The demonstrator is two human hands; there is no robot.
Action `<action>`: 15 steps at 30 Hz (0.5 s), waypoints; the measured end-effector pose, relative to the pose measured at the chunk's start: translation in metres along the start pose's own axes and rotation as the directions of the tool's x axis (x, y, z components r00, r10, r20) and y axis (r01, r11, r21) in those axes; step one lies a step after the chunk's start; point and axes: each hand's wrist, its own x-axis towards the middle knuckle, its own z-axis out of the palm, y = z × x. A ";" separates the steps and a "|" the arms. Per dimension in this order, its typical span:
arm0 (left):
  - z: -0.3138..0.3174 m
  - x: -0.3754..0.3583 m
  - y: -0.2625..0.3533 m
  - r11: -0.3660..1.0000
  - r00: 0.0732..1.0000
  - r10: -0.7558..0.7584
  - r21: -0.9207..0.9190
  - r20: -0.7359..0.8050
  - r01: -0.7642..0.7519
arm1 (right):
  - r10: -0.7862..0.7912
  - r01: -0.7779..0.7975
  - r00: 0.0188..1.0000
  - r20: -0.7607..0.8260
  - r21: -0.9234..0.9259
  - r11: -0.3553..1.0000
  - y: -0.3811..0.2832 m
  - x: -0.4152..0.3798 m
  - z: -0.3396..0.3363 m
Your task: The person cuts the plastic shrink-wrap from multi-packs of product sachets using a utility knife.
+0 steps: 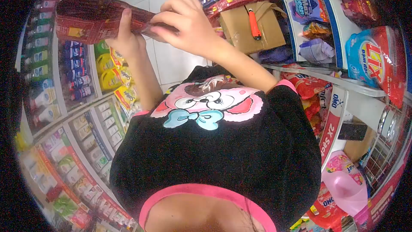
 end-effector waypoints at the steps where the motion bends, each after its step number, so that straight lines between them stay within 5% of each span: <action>1: 0.004 -0.002 -0.001 1.000 0.999 0.015 -0.004 -0.047 -0.015 | -0.004 0.004 1.000 -0.003 -0.005 1.000 -0.002 -0.001 0.002; 4: 0.014 -0.008 0.000 0.998 0.994 0.062 -0.008 -0.086 -0.063 | 0.348 -0.355 0.933 0.089 0.093 0.930 -0.006 -0.005 0.006; 10: 0.018 -0.009 0.001 0.993 0.987 0.119 0.037 -0.110 -0.115 | 0.543 -0.551 0.829 0.135 0.366 0.750 -0.006 -0.007 0.014; 14: 0.011 -0.007 -0.013 0.985 0.983 0.124 0.135 -0.133 -0.106 | 0.415 -0.419 0.905 0.092 0.359 0.834 -0.004 -0.012 0.021; 15: 0.008 -0.005 -0.016 0.991 0.988 0.105 0.100 -0.113 -0.094 | 0.230 -0.236 0.972 0.053 0.180 0.955 -0.003 -0.016 0.023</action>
